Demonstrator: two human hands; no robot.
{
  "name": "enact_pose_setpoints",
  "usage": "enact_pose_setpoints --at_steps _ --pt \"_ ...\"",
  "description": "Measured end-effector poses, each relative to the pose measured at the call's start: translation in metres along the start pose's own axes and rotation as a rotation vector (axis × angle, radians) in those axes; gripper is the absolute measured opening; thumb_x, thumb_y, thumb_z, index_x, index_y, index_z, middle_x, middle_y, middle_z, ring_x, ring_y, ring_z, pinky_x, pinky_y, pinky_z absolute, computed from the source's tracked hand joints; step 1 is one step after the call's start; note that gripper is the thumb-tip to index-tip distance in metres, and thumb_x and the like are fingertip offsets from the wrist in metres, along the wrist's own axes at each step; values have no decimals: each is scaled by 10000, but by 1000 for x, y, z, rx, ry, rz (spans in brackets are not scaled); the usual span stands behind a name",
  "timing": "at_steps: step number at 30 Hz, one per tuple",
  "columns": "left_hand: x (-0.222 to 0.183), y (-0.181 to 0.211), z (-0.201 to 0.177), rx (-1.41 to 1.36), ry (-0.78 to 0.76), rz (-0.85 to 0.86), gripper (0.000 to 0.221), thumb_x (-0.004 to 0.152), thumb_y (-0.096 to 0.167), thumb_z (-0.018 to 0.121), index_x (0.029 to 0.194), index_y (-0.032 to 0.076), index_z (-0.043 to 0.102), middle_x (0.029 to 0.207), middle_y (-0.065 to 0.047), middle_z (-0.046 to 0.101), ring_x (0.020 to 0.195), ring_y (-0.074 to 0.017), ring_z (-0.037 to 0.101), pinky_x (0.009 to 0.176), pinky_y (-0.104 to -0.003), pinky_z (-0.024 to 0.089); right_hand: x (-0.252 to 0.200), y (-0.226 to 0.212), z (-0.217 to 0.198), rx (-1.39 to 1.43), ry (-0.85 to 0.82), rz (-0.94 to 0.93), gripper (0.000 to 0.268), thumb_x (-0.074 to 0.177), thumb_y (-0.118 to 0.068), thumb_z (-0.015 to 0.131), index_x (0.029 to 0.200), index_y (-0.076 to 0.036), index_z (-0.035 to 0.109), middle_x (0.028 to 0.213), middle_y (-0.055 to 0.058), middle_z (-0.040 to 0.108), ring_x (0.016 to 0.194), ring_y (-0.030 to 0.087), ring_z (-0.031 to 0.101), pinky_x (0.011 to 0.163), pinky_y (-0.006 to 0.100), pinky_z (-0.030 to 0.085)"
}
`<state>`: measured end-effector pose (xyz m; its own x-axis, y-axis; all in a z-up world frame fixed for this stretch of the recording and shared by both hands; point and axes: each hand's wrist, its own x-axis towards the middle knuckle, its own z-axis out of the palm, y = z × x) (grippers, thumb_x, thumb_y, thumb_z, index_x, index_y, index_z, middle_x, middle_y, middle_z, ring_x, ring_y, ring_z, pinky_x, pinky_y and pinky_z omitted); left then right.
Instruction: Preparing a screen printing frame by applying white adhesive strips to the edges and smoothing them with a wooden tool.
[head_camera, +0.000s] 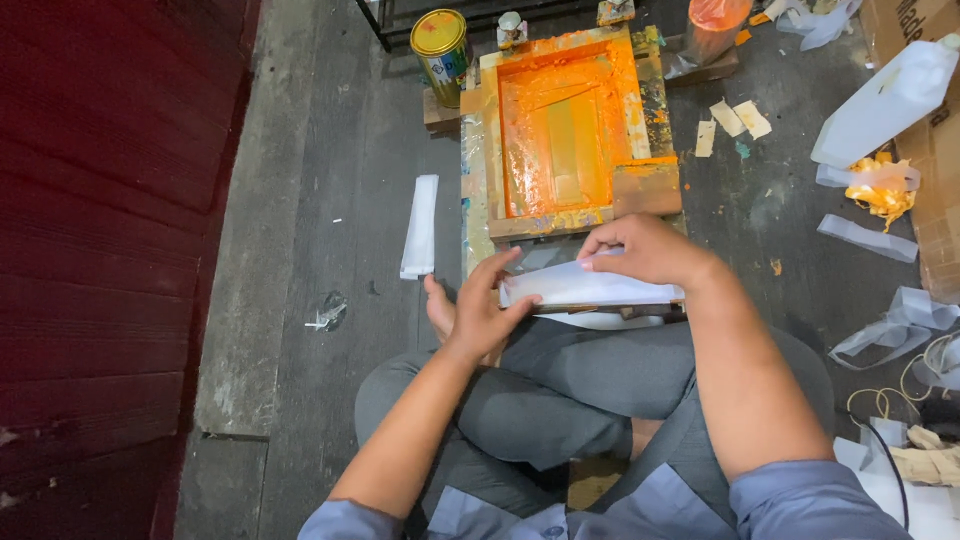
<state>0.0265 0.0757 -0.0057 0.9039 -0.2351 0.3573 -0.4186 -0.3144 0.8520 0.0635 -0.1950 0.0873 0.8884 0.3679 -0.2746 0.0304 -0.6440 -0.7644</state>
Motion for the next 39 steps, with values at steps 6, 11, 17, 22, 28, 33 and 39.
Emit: enact_pose_setpoints --at_steps 6,11,17,22,28,33,39 --pt "3 -18 -8 -441 73 -425 510 864 -49 762 1347 79 655 1133 -76 732 913 -68 682 839 -229 585 12 23 3 88 39 -3 196 857 -212 754 995 -103 842 823 131 757 895 258 709 854 428 558" --pt "8 -14 -16 -442 126 -515 376 864 -16 781 1227 62 724 1013 -62 747 810 -51 702 768 -215 616 17 31 5 134 51 7 229 849 -196 762 1037 -83 829 788 110 759 834 232 686 805 404 556" --pt "8 3 -23 -417 218 -596 340 872 -14 768 1206 37 731 965 -70 730 757 -76 698 763 -242 620 31 56 8 481 304 -101 383 802 -194 842 1148 -57 751 806 112 753 715 217 697 612 321 543" --pt "8 31 -10 -593 378 -634 341 893 -24 741 1231 -38 701 939 -48 646 769 -94 691 804 -299 644 44 66 15 1047 496 -238 579 824 -8 767 1364 -40 560 830 120 697 689 200 709 529 192 521" --pt "-1 16 11 -659 455 -620 317 864 -61 757 1173 -85 690 929 -54 565 736 -110 683 752 -283 660 49 39 44 1147 413 -165 464 882 -110 758 1305 -41 580 1112 114 731 926 168 739 686 214 601" --pt "-3 15 19 -741 454 -592 267 871 -58 760 1113 -52 648 927 -26 512 724 -114 691 732 -250 655 53 22 72 1030 393 -200 475 848 -115 799 1283 -37 624 1086 47 664 908 118 677 693 256 628" --pt "-8 -8 22 -767 479 -557 220 900 -53 739 1075 -18 611 925 -30 533 704 -103 700 740 -248 648 53 14 110 908 300 -275 554 751 -17 863 1255 -23 633 933 90 694 798 148 718 694 275 618"
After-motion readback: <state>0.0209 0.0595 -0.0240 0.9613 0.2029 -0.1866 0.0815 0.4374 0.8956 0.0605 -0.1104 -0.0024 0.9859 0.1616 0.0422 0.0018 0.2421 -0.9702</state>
